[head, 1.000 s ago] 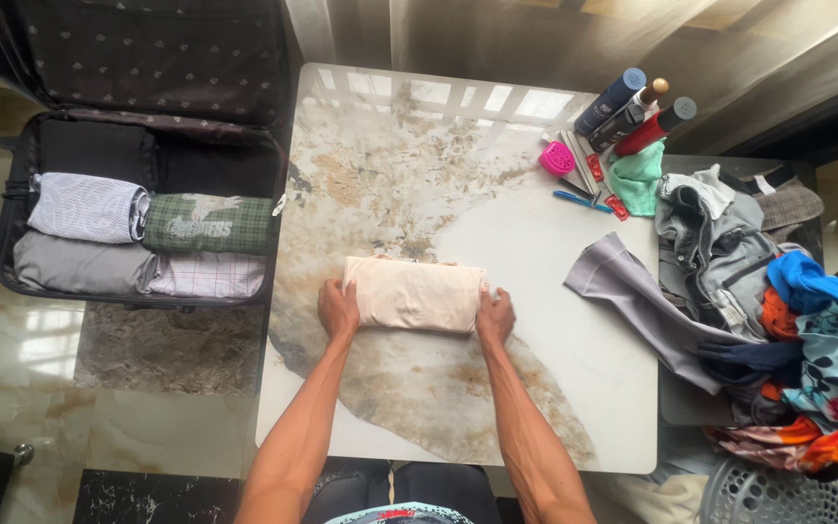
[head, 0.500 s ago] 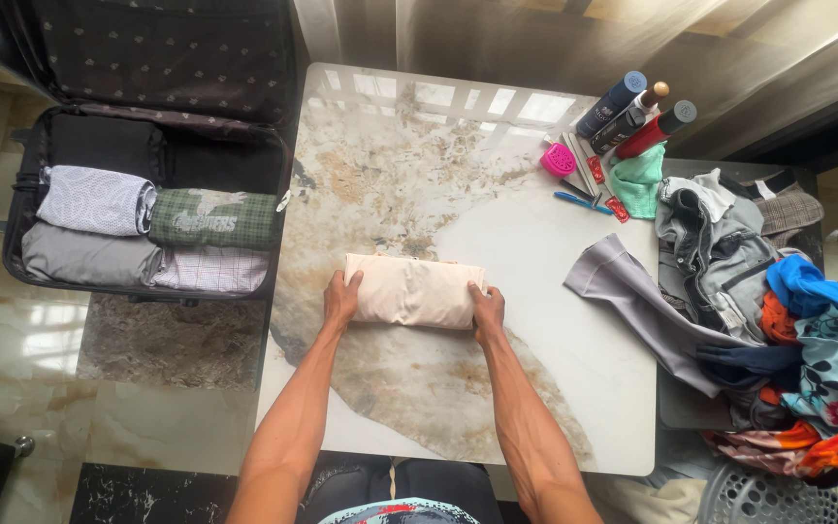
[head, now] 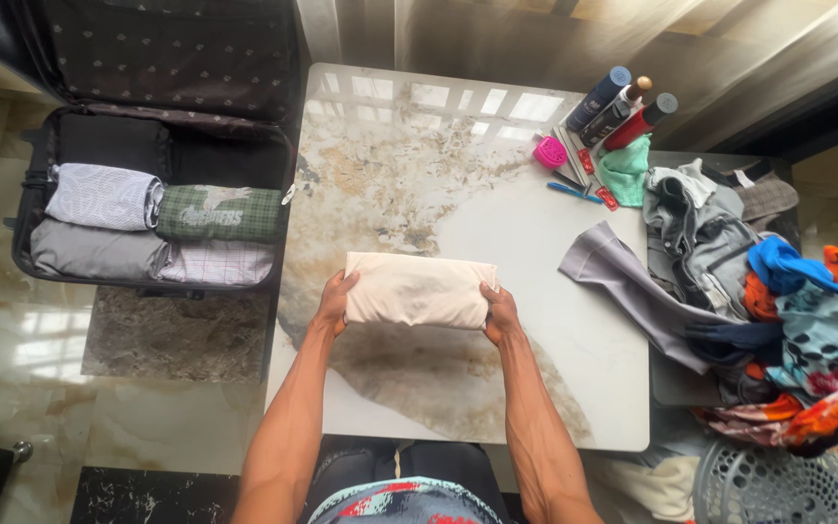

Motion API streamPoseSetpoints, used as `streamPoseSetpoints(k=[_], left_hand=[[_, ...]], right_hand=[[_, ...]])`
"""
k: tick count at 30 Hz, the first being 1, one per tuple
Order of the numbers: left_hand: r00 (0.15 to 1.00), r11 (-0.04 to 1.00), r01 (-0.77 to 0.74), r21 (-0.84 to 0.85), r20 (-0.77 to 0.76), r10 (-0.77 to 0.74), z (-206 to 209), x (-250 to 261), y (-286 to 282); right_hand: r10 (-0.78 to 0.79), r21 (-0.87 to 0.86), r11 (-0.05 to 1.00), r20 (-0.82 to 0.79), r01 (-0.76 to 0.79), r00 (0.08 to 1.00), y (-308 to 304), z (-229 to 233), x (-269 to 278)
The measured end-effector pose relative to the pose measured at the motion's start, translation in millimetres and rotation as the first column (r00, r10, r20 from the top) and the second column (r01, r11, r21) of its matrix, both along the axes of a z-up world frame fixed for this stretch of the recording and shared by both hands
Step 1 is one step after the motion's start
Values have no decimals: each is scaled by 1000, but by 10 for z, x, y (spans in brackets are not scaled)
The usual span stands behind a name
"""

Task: The person packs a suitcase by placing a rolled garment inside and then folding a t-shirt on a table before rolling it up.

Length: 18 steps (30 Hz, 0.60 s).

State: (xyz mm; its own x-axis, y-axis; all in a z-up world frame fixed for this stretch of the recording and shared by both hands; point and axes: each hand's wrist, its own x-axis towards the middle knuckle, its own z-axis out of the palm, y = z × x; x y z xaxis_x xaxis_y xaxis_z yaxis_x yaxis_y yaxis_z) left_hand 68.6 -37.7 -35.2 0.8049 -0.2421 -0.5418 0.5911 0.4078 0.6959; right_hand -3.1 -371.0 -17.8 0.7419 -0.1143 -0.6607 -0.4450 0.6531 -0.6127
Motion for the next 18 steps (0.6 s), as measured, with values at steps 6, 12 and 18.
streamPoseSetpoints(k=[6, 12, 18], left_hand=[[999, 966, 21, -258, -41, -33, 530, -308, 236], [997, 944, 72, -322, 13, -71, 743, -747, 520], [992, 942, 121, -315, 73, -103, 875, -1069, 738]], right_hand=[[-29, 50, 998, 117, 23, 993, 169, 339, -412], [-48, -22, 998, 134, 52, 990, 402, 589, -928], [-110, 15, 994, 174, 109, 979, 616, 707, -1335]])
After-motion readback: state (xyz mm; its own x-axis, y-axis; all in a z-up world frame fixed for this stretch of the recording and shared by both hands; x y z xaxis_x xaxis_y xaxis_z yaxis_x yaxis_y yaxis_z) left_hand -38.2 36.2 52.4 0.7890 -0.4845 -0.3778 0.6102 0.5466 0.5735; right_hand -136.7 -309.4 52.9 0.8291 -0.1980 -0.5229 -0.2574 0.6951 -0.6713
